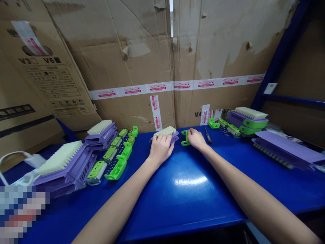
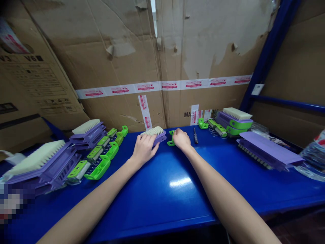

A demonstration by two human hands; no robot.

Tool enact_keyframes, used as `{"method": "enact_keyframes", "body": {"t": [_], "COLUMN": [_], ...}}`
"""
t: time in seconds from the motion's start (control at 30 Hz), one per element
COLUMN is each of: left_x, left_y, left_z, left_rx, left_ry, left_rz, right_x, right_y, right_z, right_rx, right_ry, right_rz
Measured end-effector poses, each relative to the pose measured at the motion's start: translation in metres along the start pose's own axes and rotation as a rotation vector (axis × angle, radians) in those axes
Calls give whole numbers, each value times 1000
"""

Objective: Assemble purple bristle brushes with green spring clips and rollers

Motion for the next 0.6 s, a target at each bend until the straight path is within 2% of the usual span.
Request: {"method": "enact_keyframes", "body": {"t": [0.2, 0.4, 0.6], "left_x": [-4, -1, -2], "left_y": [-21, -41, -44], "left_z": [-12, 13, 15], "left_rx": [-14, -62, -164], "left_ry": [100, -55, -20], "left_rz": [-161, -271, -250], "right_x": [-2, -3, 1], "right_y": [-6, -11, -2], "right_z": [4, 6, 5], "right_rx": [-18, 7, 177], "right_ry": [-23, -16, -13], "right_rz": [-39, -93, -95]}}
Point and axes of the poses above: each hand's wrist, its own x-axis towards the middle knuckle, its own z-axis out of the palm, y = z × x, the point moved 10 cm from there along x, towards the middle knuckle, and after that the axes turned 15 degrees about -y, right-handed, at the moved point
